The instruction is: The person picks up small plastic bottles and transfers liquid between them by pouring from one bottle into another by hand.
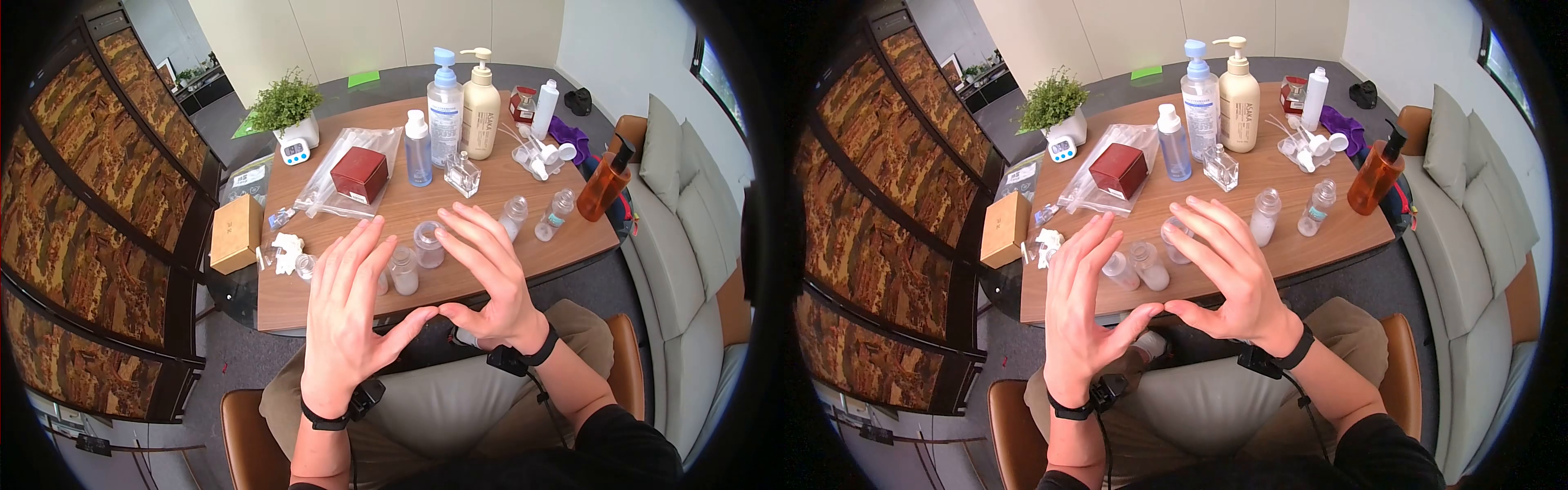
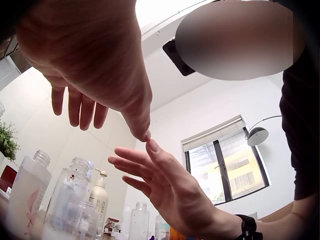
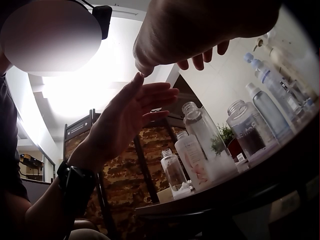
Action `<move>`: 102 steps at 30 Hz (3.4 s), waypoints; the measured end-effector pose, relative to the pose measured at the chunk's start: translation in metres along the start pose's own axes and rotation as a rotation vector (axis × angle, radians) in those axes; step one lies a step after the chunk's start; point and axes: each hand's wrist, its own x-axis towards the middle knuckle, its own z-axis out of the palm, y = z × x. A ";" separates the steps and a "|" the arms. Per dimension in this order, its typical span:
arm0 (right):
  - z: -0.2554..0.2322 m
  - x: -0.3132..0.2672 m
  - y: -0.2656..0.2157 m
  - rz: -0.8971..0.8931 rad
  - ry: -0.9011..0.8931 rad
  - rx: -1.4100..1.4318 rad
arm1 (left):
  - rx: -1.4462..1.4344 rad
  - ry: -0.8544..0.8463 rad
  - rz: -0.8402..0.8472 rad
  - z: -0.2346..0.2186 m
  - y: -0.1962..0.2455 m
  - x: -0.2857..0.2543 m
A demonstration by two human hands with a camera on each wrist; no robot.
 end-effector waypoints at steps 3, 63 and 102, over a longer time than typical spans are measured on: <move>0.000 0.000 0.000 0.000 0.004 -0.004 | 0.002 0.001 0.001 0.001 0.000 0.000; 0.035 -0.020 -0.004 -0.063 0.180 0.009 | 0.151 0.382 -0.533 -0.019 0.004 -0.010; 0.055 -0.025 -0.021 0.298 0.107 0.192 | 0.188 -0.095 -0.734 -0.006 0.007 -0.010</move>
